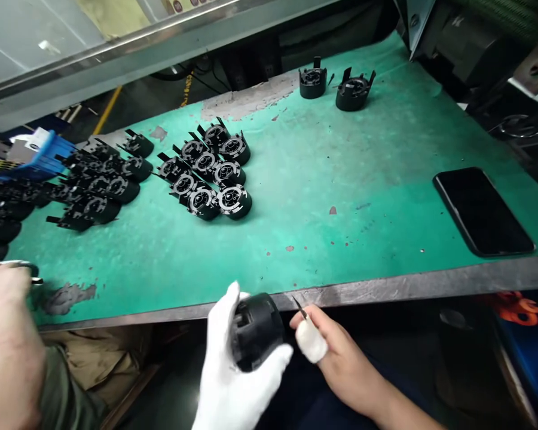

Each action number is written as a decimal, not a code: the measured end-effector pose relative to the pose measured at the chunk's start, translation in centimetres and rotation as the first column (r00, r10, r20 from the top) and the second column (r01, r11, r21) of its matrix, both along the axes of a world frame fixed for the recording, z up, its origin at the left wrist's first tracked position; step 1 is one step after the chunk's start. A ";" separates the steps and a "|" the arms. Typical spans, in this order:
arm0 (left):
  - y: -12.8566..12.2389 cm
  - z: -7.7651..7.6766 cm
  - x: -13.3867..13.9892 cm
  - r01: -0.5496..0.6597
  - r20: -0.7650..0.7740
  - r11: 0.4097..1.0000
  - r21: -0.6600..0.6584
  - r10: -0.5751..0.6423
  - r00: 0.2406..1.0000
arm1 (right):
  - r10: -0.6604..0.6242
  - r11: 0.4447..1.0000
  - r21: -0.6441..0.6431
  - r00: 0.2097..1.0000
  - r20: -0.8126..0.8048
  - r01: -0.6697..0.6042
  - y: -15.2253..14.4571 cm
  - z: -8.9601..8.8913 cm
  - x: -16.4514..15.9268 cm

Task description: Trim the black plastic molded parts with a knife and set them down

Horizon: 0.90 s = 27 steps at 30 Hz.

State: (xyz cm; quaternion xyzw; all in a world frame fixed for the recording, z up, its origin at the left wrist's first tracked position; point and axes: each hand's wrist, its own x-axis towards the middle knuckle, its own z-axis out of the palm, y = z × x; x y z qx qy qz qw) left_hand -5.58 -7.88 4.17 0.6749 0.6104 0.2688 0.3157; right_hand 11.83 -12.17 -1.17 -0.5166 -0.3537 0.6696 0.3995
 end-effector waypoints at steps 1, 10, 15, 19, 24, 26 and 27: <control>0.1 -0.2 0.2 -0.027 -0.139 0.994 0.107 0.042 0.989 | -0.007 0.999 -0.036 1.000 -0.024 0.006 -0.5 -0.4 0.1; 0.7 -2.0 1.6 0.029 -0.406 0.944 0.328 0.113 0.907 | 0.077 0.989 -0.116 0.991 -0.106 -0.089 0.3 -1.2 -0.8; -0.1 -2.6 1.9 -0.020 -0.379 0.941 0.339 0.156 0.912 | 0.084 0.990 -0.101 0.992 -0.092 -0.093 1.1 -1.0 -0.6; -0.2 -3.0 1.9 -0.003 -0.357 0.928 0.372 0.146 0.923 | 0.081 0.992 -0.091 0.994 -0.076 -0.087 1.2 -0.8 -0.6; 0.3 -2.8 2.2 0.025 -0.332 0.915 0.403 0.121 0.935 | 0.046 0.996 -0.080 0.999 0.006 -0.046 1.5 -0.7 -1.2; 0.4 -2.9 2.2 0.032 -0.319 0.903 0.428 0.118 0.940 | 0.041 0.996 -0.082 0.998 0.047 -0.037 1.4 -0.9 -1.4; 0.4 -3.0 2.2 0.033 -0.313 0.898 0.440 0.119 0.942 | 0.040 0.996 -0.079 0.998 0.048 -0.036 1.3 -1.0 -1.4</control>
